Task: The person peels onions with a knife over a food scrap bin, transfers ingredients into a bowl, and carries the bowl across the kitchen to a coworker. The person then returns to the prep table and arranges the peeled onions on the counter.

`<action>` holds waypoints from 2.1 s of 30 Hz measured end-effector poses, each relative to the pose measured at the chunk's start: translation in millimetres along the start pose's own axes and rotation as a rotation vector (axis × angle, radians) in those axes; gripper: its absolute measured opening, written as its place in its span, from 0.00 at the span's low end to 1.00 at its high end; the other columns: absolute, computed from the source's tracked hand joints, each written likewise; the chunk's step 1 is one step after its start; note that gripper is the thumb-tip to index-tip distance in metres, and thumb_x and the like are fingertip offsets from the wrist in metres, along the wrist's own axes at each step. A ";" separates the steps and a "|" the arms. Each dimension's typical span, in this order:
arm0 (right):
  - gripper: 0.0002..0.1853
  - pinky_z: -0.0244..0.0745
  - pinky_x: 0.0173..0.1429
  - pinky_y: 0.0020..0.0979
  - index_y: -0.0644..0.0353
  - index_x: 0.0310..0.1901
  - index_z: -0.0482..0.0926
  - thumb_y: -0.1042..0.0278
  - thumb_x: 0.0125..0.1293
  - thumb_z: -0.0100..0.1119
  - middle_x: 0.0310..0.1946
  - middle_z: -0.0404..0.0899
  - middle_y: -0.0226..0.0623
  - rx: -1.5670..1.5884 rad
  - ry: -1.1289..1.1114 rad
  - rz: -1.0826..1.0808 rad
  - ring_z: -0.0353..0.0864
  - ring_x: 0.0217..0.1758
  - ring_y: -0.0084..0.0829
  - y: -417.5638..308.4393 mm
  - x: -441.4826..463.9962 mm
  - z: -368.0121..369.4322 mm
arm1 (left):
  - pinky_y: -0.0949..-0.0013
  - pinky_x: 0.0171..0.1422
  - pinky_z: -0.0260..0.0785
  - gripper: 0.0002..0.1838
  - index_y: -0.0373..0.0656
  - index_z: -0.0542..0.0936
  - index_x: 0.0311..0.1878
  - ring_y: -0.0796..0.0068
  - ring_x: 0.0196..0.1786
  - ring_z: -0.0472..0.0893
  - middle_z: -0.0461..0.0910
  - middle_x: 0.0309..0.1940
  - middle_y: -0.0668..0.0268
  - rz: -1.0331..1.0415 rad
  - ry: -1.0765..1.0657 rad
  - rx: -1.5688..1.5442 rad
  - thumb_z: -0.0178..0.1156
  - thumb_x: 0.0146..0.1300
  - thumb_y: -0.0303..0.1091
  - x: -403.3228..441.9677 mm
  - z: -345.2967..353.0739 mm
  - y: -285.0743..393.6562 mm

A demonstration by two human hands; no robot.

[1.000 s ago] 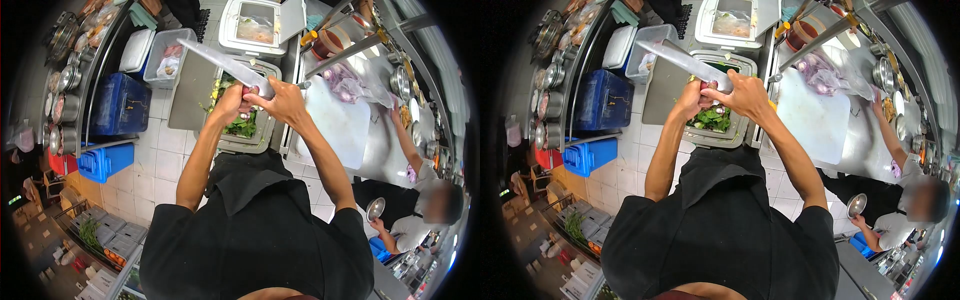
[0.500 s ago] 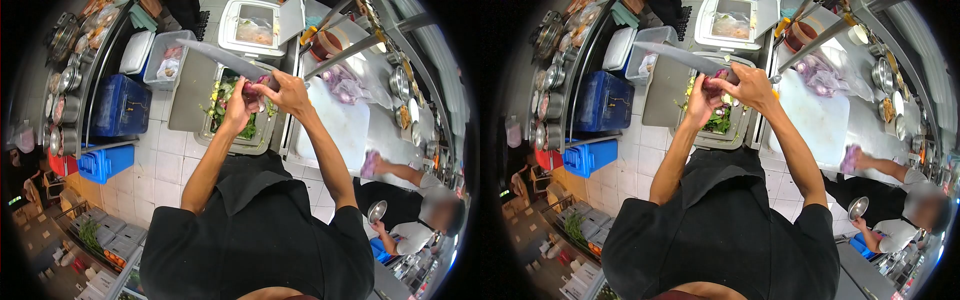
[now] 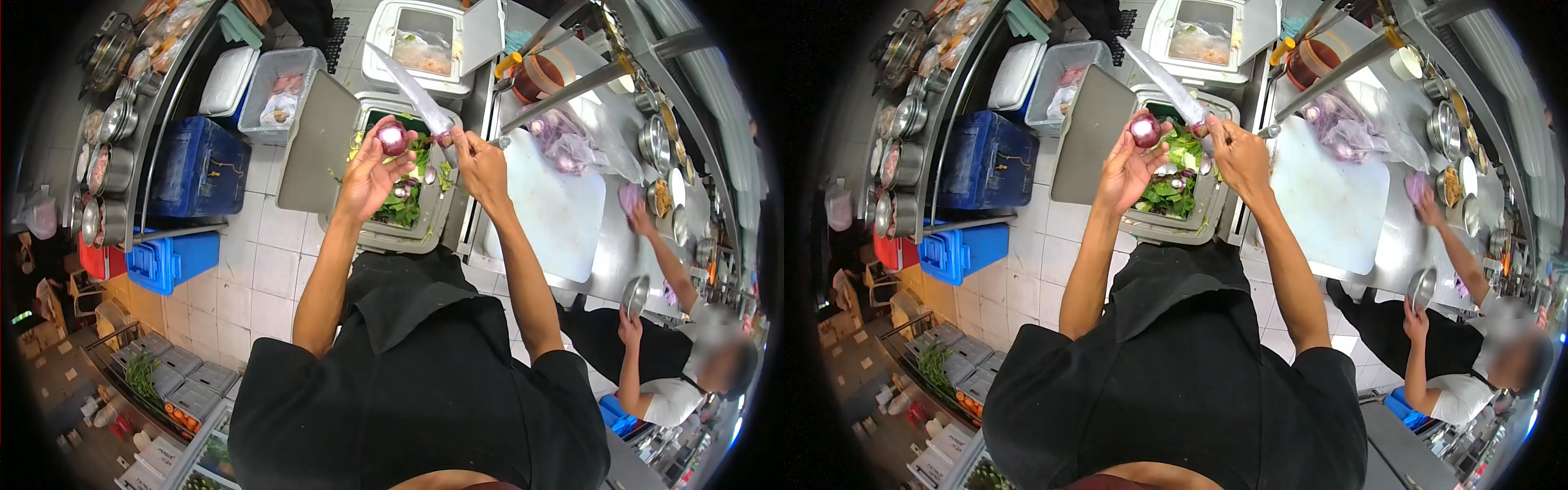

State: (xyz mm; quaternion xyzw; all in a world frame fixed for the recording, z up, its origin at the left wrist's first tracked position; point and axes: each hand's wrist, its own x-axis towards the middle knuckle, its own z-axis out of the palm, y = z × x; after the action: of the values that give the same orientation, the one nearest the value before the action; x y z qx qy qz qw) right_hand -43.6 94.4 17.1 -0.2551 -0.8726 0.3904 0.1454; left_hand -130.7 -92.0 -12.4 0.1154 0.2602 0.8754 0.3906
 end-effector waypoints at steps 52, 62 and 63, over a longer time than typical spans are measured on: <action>0.17 0.65 0.25 0.32 0.64 0.36 0.77 0.55 0.69 0.61 0.18 0.75 0.41 0.222 -0.002 -0.083 0.70 0.18 0.24 -80.2 -14.4 -16.0 | 0.68 0.50 0.81 0.23 0.31 0.72 0.62 0.72 0.46 0.83 0.78 0.52 0.58 0.012 0.096 0.495 0.62 0.67 0.30 -9.3 48.7 36.8; 0.18 0.61 0.25 0.29 0.64 0.35 0.77 0.54 0.70 0.60 0.17 0.71 0.35 0.143 -0.031 -0.096 0.66 0.19 0.22 -88.0 -19.3 -20.4 | 0.68 0.53 0.81 0.23 0.32 0.72 0.61 0.74 0.50 0.81 0.77 0.53 0.58 0.010 0.135 0.544 0.63 0.66 0.28 -7.1 52.7 34.2; 0.18 0.64 0.25 0.33 0.65 0.35 0.76 0.54 0.69 0.61 0.18 0.74 0.43 0.146 -0.011 -0.093 0.68 0.18 0.28 -88.1 -19.0 -20.2 | 0.68 0.53 0.81 0.23 0.32 0.72 0.61 0.74 0.50 0.81 0.77 0.53 0.58 0.011 0.134 0.544 0.63 0.66 0.28 -7.3 53.4 34.1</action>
State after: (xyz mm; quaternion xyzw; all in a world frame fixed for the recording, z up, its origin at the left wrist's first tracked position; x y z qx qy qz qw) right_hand -48.0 46.3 95.7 -0.2010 -0.8535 0.4471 0.1765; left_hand -125.4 -97.0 51.0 0.1592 0.5101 0.7813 0.3224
